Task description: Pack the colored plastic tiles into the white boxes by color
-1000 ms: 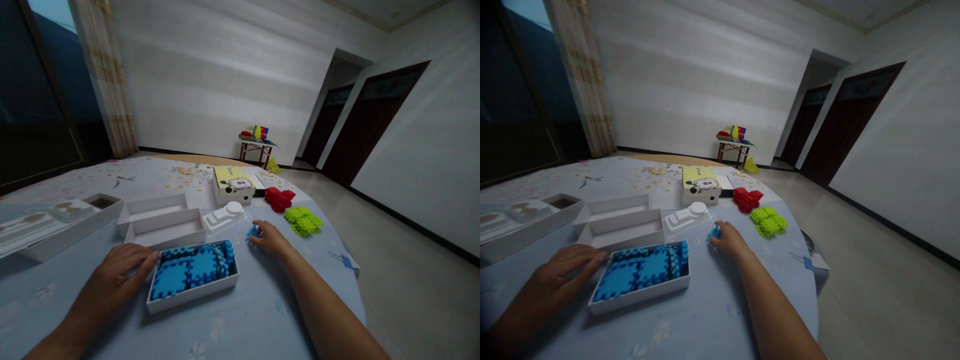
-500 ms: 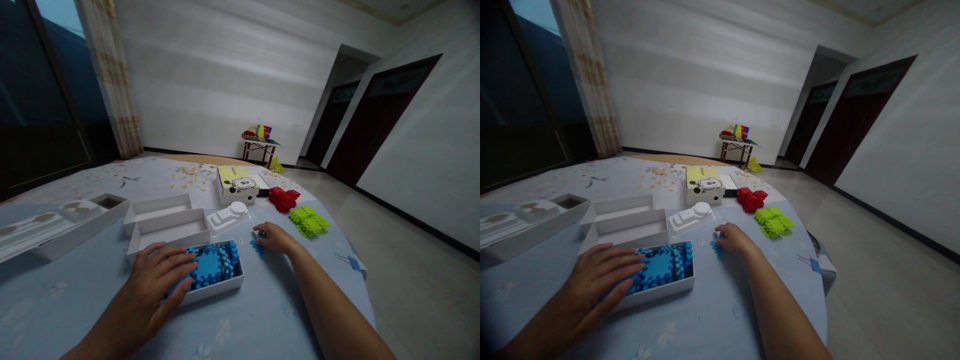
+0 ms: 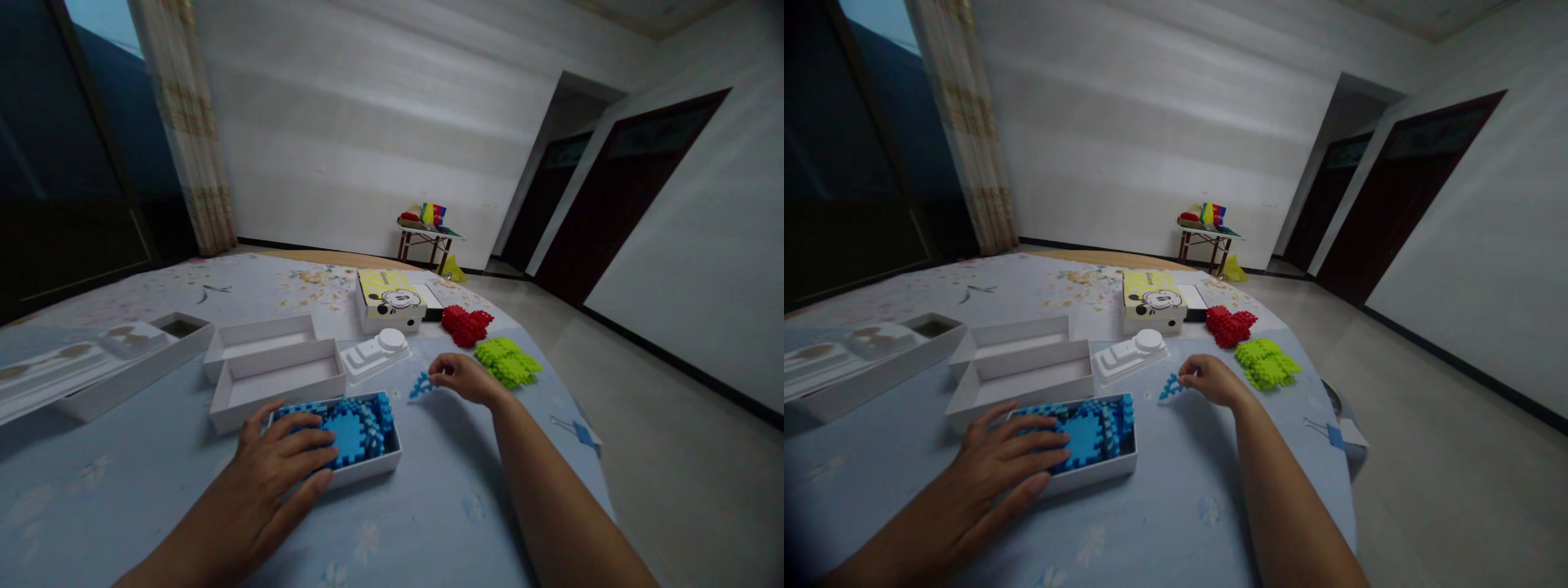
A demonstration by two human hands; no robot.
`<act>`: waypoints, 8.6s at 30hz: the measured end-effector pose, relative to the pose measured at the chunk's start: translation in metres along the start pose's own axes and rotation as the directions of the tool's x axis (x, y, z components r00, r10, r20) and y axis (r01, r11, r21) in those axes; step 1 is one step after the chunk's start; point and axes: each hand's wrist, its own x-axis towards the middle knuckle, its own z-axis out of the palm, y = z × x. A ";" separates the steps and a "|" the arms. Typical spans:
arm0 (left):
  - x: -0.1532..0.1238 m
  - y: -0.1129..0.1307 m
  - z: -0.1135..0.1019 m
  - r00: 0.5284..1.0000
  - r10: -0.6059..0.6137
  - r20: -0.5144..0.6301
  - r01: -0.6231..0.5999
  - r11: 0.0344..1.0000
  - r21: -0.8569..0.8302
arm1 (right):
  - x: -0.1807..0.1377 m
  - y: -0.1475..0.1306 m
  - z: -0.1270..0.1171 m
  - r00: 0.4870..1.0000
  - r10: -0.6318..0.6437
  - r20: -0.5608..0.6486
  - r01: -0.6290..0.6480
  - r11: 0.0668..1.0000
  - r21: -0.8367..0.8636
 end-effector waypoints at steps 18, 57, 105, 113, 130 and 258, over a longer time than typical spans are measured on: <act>0.000 0.001 -0.001 1.000 -0.018 -0.016 0.017 0.999 -0.030 | -0.003 -0.091 0.041 0.897 -0.440 -0.051 0.431 0.893 -0.127; -0.005 -0.025 -0.008 0.994 -0.111 -0.003 0.111 0.993 -0.049 | 0.000 -0.090 0.060 0.906 -0.423 -0.001 0.423 0.906 0.008; -0.020 -0.067 -0.006 0.977 -0.147 0.154 0.148 0.989 0.008 | -0.013 -0.088 0.061 0.900 -0.353 0.254 0.401 0.900 -0.170; -0.016 -0.062 0.005 0.966 -0.188 0.178 0.186 0.982 0.029 | -0.009 -0.087 0.069 0.916 -0.354 0.188 0.390 0.897 -0.209; -0.015 -0.063 0.004 0.987 -0.145 0.067 0.144 0.989 0.025 | -0.016 -0.089 0.069 0.885 -0.400 0.237 0.442 0.881 -0.166; -0.011 -0.043 -0.008 0.880 -0.475 0.011 0.440 0.806 -0.396 | -0.019 -0.105 0.039 0.854 -0.469 0.225 0.503 0.854 -0.134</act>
